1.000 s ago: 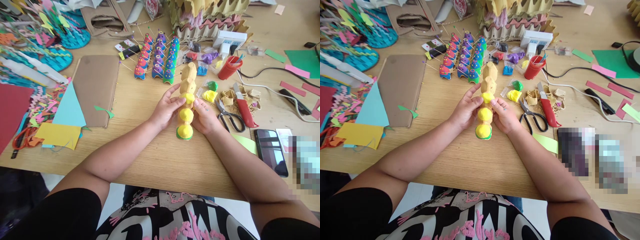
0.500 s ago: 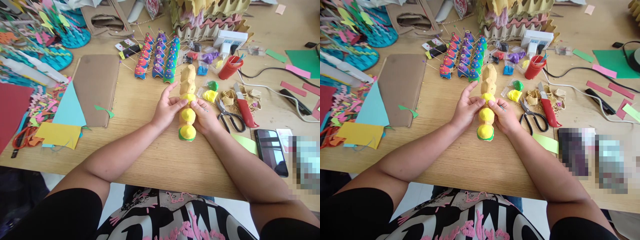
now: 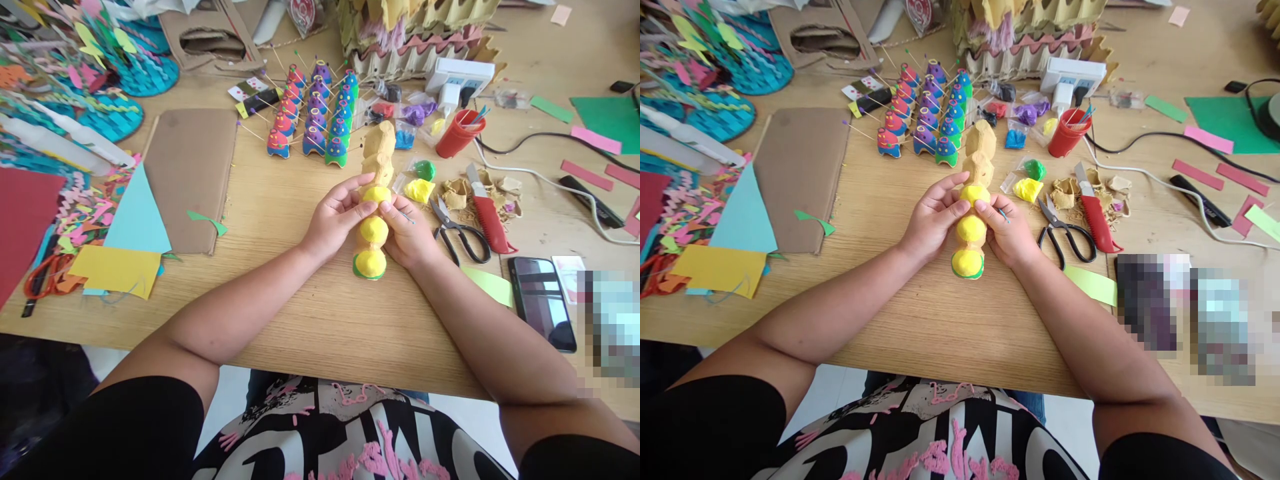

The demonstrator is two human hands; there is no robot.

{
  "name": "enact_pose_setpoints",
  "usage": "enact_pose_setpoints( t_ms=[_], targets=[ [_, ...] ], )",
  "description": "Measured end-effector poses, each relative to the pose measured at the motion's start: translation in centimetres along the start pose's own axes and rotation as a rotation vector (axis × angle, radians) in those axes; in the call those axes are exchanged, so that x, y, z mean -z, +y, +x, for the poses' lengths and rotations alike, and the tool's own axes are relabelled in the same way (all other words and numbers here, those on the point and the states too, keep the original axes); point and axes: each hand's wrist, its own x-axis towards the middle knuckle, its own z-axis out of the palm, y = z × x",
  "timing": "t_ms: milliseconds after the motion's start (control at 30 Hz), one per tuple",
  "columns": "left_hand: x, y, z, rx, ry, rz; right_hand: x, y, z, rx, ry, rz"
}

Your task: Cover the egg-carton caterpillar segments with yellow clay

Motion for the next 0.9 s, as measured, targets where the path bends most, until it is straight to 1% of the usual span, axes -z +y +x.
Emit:
enact_pose_setpoints(
  t_ms=[33,133,233,333,600,767,900],
  targets=[
    [0.17,-0.14,0.15,-0.03,-0.021,0.032,-0.02,0.04,0.0,0.007,0.004,-0.002],
    [0.46,-0.33,0.46,-0.09,-0.027,0.11,0.13,0.06,0.02,0.014,-0.002,-0.004],
    [0.5,-0.31,0.53,-0.121,-0.012,0.143,0.53,-0.04,0.11,-0.009,-0.069,-0.01],
    [0.56,-0.24,0.54,-0.118,0.004,0.147,0.87,-0.05,0.23,-0.025,-0.114,-0.006],
    [0.67,0.18,0.41,-0.095,-0.03,0.159,0.81,0.26,0.28,-0.019,-0.044,0.023],
    [0.89,0.46,0.65,-0.099,-0.023,0.213,0.66,0.08,0.24,-0.003,-0.068,0.016],
    [1.07,0.53,0.77,-0.11,-0.022,0.273,0.56,-0.11,0.14,-0.017,-0.073,0.027]
  ],
)
